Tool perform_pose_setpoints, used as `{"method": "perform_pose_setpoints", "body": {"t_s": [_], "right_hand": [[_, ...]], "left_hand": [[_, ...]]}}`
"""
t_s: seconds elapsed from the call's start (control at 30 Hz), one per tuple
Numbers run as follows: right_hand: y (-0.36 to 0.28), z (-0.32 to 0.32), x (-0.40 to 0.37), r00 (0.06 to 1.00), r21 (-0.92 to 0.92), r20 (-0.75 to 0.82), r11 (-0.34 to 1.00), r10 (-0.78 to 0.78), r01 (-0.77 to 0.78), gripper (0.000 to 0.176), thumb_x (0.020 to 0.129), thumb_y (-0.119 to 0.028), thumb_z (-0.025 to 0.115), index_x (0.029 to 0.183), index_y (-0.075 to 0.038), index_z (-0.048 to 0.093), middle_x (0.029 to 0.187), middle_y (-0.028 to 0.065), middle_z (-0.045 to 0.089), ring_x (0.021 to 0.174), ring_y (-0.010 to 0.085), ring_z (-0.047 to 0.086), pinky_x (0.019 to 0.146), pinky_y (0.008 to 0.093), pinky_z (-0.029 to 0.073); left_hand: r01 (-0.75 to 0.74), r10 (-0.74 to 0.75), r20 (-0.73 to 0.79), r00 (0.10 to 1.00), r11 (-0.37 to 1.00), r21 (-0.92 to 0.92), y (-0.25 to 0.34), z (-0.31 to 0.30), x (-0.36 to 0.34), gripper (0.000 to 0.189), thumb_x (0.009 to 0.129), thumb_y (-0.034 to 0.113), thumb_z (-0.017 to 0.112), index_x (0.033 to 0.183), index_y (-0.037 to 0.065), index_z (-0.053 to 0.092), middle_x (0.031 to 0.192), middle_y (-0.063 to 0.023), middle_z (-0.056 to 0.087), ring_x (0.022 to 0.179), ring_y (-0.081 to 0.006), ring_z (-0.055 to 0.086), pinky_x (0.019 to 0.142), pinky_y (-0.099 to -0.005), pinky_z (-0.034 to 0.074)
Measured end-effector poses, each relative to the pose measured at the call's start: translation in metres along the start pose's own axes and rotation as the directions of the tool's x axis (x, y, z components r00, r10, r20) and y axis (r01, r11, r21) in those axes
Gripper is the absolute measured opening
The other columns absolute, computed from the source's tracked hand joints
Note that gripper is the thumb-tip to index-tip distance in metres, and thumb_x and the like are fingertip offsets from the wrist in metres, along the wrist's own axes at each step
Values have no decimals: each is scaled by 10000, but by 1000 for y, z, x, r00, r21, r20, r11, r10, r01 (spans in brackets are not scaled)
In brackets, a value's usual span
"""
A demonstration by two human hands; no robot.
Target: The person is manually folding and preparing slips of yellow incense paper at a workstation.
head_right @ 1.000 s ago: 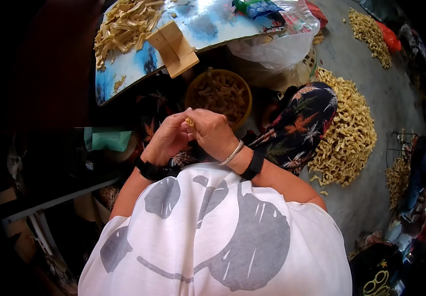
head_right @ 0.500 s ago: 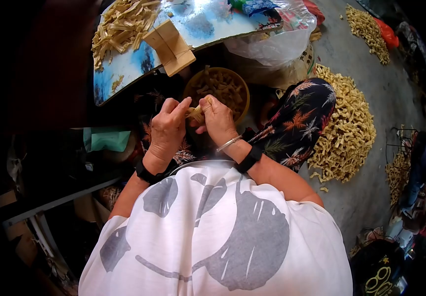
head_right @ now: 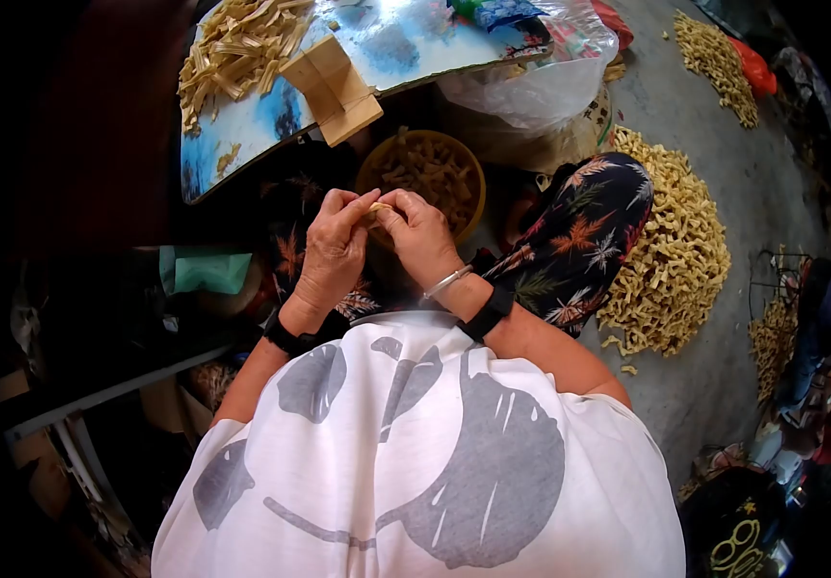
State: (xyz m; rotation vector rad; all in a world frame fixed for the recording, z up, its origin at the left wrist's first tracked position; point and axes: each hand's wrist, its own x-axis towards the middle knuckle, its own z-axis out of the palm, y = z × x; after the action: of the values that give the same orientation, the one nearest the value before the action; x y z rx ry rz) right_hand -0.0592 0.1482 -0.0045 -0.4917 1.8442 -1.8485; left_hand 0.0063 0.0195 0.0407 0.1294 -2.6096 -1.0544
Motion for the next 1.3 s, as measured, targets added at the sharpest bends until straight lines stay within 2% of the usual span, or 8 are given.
{"method": "perform_pose_setpoints", "body": {"t_s": [0.1, 0.2, 0.4, 0.63, 0.8, 0.93, 1.17, 1.3], "right_hand": [[-23, -3, -4, 885, 626, 357, 626, 300, -465, 230, 1011, -237, 532, 1127, -64, 629, 1057, 22, 645, 940, 107, 614, 841, 271, 521], [-16, -8, 3, 889, 684, 424, 583, 173, -439, 240, 1021, -237, 510, 1180, -80, 596, 1093, 1, 631, 994, 103, 599, 878, 277, 521], [-29, -4, 5, 950, 511, 211, 803, 229, -307, 214, 1021, -242, 508, 1111, -69, 598, 1004, 16, 656, 916, 93, 640, 787, 293, 568], [-39, -13, -4, 959, -479, 109, 832, -260, 280, 138, 969, -180, 565, 985, -44, 571, 772, 151, 643, 708, 327, 653, 606, 405, 503], [-39, -3, -9, 928, -536, -9, 786, -371, 309, 116, 956, -158, 565, 921, -48, 554, 786, 149, 620, 714, 373, 618, 598, 438, 478], [-33, 8, -5, 858, -597, 28, 680, -513, 426, 99, 930, -152, 598, 938, -54, 586, 845, 136, 622, 753, 351, 628, 616, 420, 494], [-56, 0, 19, 909, -405, -42, 839, -415, 364, 168, 906, -162, 646, 1004, -27, 656, 969, 119, 654, 800, 290, 665, 685, 363, 531], [-47, -3, 30, 985, 76, 149, 992, 90, -102, 216, 922, -171, 633, 1054, -6, 677, 932, 95, 672, 841, 226, 667, 760, 294, 523]], "left_hand": [[-8, 7, -19, 1000, 999, -47, -3, 0, 2, 339, 786, -93, 558, 1101, 3, 644, 980, -178, 554, 842, -345, 621, 756, -381, 527], [44, -52, -88, 995, 994, -99, 0, 2, 7, 219, 840, -48, 579, 1047, 4, 629, 930, -159, 593, 788, -285, 642, 710, -336, 526], [139, -193, -114, 975, 919, -368, 0, 4, 2, 74, 897, 34, 645, 956, 27, 600, 722, -96, 627, 638, -164, 622, 605, -266, 490], [97, -127, -138, 982, 973, -208, -10, -36, 16, 59, 873, -25, 623, 867, 30, 604, 705, -84, 616, 596, -183, 565, 586, -265, 462], [348, -478, 260, 839, 103, -932, -17, -27, 7, 139, 942, 99, 640, 1067, 45, 612, 945, -23, 638, 768, -89, 586, 676, -232, 493], [334, -414, 254, 874, 133, -933, -12, -2, -6, 224, 932, 121, 655, 1134, 33, 612, 1061, -44, 652, 983, -144, 628, 876, -287, 497], [431, -307, 367, 878, 175, -885, -15, -17, 2, 226, 970, 191, 607, 1127, 28, 621, 1006, -31, 654, 893, -94, 609, 804, -237, 505], [505, -301, 427, 853, 266, -821, -16, -14, 0, 208, 949, 132, 635, 1115, 10, 609, 925, -26, 632, 817, -106, 599, 733, -254, 521]]}}
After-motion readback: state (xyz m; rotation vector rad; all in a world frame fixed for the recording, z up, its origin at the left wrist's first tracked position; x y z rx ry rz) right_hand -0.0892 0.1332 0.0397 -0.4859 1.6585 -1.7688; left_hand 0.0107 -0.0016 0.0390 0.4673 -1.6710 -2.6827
